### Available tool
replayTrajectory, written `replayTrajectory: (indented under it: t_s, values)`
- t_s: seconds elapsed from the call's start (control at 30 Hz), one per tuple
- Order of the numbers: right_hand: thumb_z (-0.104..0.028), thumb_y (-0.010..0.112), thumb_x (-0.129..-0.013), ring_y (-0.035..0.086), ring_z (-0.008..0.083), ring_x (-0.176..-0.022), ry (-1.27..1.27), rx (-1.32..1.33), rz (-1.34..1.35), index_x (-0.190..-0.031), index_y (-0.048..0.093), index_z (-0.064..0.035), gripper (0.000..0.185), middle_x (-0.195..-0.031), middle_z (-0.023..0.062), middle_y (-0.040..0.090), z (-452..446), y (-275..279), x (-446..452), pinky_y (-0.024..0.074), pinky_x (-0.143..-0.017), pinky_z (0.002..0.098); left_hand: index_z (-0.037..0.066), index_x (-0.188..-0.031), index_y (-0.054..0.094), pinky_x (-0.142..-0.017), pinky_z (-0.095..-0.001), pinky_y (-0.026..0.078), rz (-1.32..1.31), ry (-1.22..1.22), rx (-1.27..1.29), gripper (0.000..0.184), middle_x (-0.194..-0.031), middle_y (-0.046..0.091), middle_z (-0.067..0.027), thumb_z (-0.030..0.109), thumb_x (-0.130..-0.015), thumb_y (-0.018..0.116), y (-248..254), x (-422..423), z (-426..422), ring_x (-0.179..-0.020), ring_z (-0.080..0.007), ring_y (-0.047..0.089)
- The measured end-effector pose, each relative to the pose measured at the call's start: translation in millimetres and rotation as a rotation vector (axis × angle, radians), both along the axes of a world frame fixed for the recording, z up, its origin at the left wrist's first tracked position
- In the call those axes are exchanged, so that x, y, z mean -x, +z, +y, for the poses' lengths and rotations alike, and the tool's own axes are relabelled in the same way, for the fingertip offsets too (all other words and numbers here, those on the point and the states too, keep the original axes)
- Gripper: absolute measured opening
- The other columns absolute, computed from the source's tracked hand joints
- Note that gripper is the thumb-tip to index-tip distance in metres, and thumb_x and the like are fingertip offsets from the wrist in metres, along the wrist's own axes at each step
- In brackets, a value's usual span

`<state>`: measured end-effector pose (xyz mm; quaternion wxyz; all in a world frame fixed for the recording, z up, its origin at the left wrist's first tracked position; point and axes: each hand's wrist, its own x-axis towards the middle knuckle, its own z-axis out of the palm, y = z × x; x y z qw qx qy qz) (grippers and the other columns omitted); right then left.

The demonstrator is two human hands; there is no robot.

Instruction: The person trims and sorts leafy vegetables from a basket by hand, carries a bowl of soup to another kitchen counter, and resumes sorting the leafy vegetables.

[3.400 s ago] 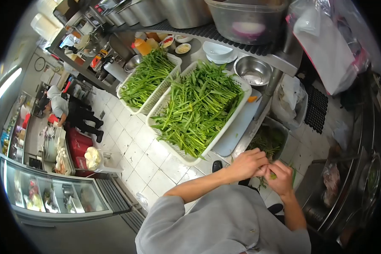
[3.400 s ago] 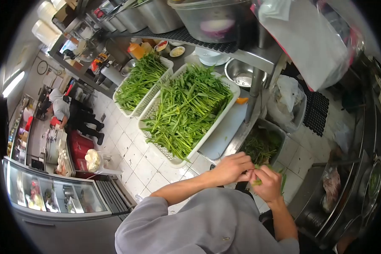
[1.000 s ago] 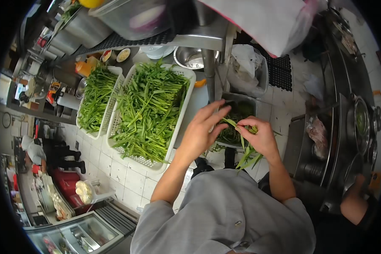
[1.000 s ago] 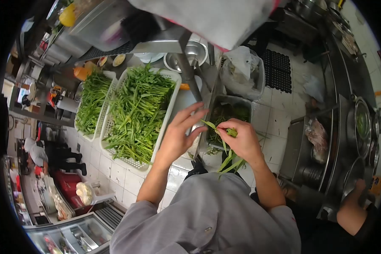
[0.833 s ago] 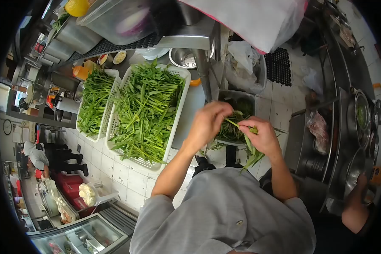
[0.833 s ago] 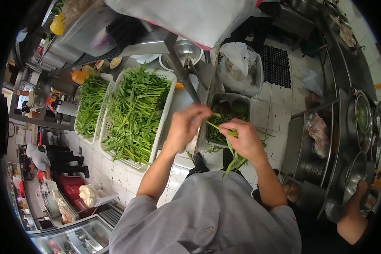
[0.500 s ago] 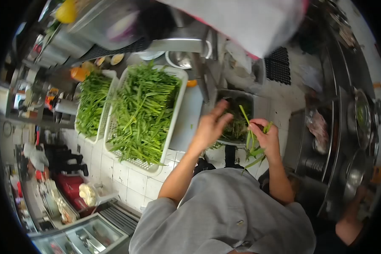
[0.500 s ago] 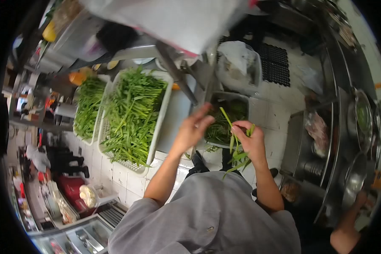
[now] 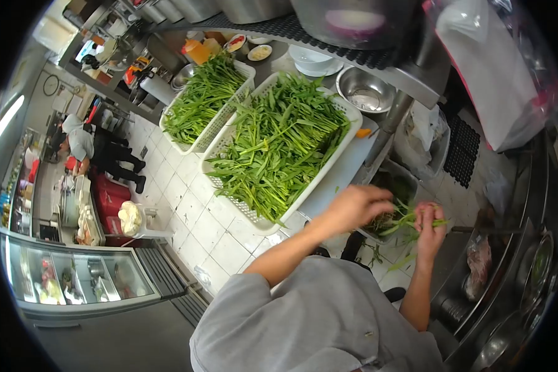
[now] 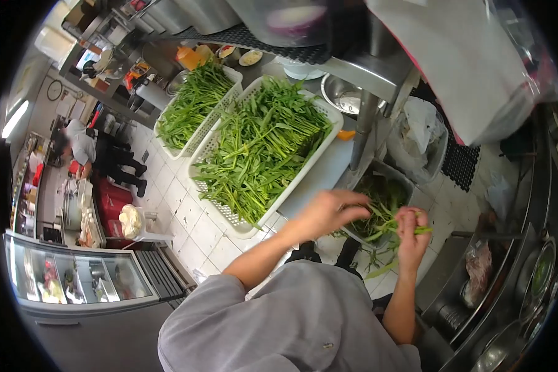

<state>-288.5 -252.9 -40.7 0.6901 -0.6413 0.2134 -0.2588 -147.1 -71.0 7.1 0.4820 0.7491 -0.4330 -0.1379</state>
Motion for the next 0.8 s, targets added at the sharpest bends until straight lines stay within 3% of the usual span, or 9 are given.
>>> replayTrajectory:
  t_s: [0.1,0.17,0.23,0.33,0.4,0.47,0.53,0.63,0.8]
  values:
    - [-0.026,0.046,-0.106,0.033,0.0028,-0.059,-0.168,0.057,0.065,-0.093,0.058,-0.0042,0.028,-0.065,-0.0062,0.036,-11,3,6,0.0258,-0.053,0.0222,0.003,-0.107,0.072,-0.084,-0.0332,0.053,-0.045,0.478,-0.067,0.019,-0.104,0.073,-0.0126,0.012,-0.091,0.066,16,-55,75,-0.094,-0.0209,0.069]
    - [-0.027,0.046,-0.106,0.033,0.0030,-0.059,-0.190,0.087,0.059,-0.095,0.057,-0.0036,0.029,-0.065,-0.0063,0.036,-19,-14,16,0.0262,-0.053,0.0222,0.004,-0.103,0.072,-0.085,-0.0385,0.051,-0.287,0.759,-0.121,0.018,-0.103,0.070,-0.0156,0.012,-0.088,0.066,3,-98,130,-0.094,-0.0311,0.066]
    - [-0.028,0.045,-0.106,0.033,0.0035,-0.058,-0.171,0.069,0.052,-0.098,0.057,-0.0019,0.030,-0.063,-0.0058,0.035,-28,-25,23,0.0277,-0.053,0.0227,0.005,-0.102,0.072,-0.085,-0.0424,0.050,-0.556,0.836,-0.411,0.017,-0.105,0.068,-0.0133,0.012,-0.087,0.067,-13,-122,173,-0.099,-0.0332,0.061]
    - [-0.026,0.046,-0.106,0.036,0.0047,-0.057,-0.194,0.062,-0.094,-0.098,0.058,-0.0009,0.028,-0.064,-0.0054,0.035,-25,-31,14,0.0321,-0.055,0.0229,0.006,-0.101,0.073,-0.084,-0.0433,0.050,-0.519,0.755,-0.555,0.016,-0.107,0.067,-0.0129,0.012,-0.086,0.068,-36,-138,203,-0.099,-0.0329,0.060]
    - [-0.024,0.046,-0.106,0.039,0.0060,-0.058,-0.201,0.029,-0.100,-0.099,0.058,-0.0010,0.027,-0.064,-0.0047,0.038,-25,-25,11,0.0362,-0.056,0.0236,0.004,-0.101,0.071,-0.082,-0.0414,0.051,-0.486,0.768,-0.429,0.017,-0.101,0.069,-0.0151,0.014,-0.088,0.068,-27,-141,213,-0.094,-0.0342,0.064]
    - [-0.023,0.048,-0.105,0.040,0.0061,-0.057,-0.217,0.063,-0.070,-0.100,0.058,-0.0011,0.025,-0.064,-0.0043,0.040,-25,-14,13,0.0358,-0.054,0.0241,0.002,-0.102,0.070,-0.081,-0.0396,0.052,-0.335,0.845,-0.220,0.018,-0.098,0.070,-0.0164,0.015,-0.090,0.067,1,-137,214,-0.090,-0.0343,0.066]
    - [-0.022,0.051,-0.104,0.037,0.0051,-0.055,-0.236,0.164,-0.009,-0.101,0.059,-0.0012,0.023,-0.064,-0.0044,0.042,-27,-3,12,0.0308,-0.049,0.0246,0.000,-0.106,0.068,-0.078,-0.0342,0.052,-0.260,0.849,-0.102,0.019,-0.094,0.072,-0.0150,0.013,-0.093,0.065,42,-128,212,-0.086,-0.0251,0.069]
    - [-0.012,0.055,-0.100,0.043,0.0055,-0.058,-0.314,0.334,0.047,-0.101,0.065,0.0006,0.016,-0.068,-0.0034,0.051,-27,10,0,0.0349,-0.051,0.0243,0.001,-0.109,0.067,-0.078,-0.0316,0.052,-0.197,0.838,0.004,0.018,-0.093,0.072,-0.0125,0.008,-0.093,0.063,90,-109,206,-0.087,-0.0213,0.069]
    - [0.006,0.071,-0.080,0.059,0.0108,-0.068,0.074,0.777,-0.158,-0.102,0.073,0.0010,0.022,-0.079,0.0045,0.065,35,130,-43,0.0455,-0.059,0.0249,0.004,-0.112,0.066,-0.079,-0.0303,0.052,-0.390,0.551,-0.017,0.024,-0.094,0.070,-0.0107,-0.003,-0.089,0.063,125,-81,186,-0.087,-0.0211,0.068]
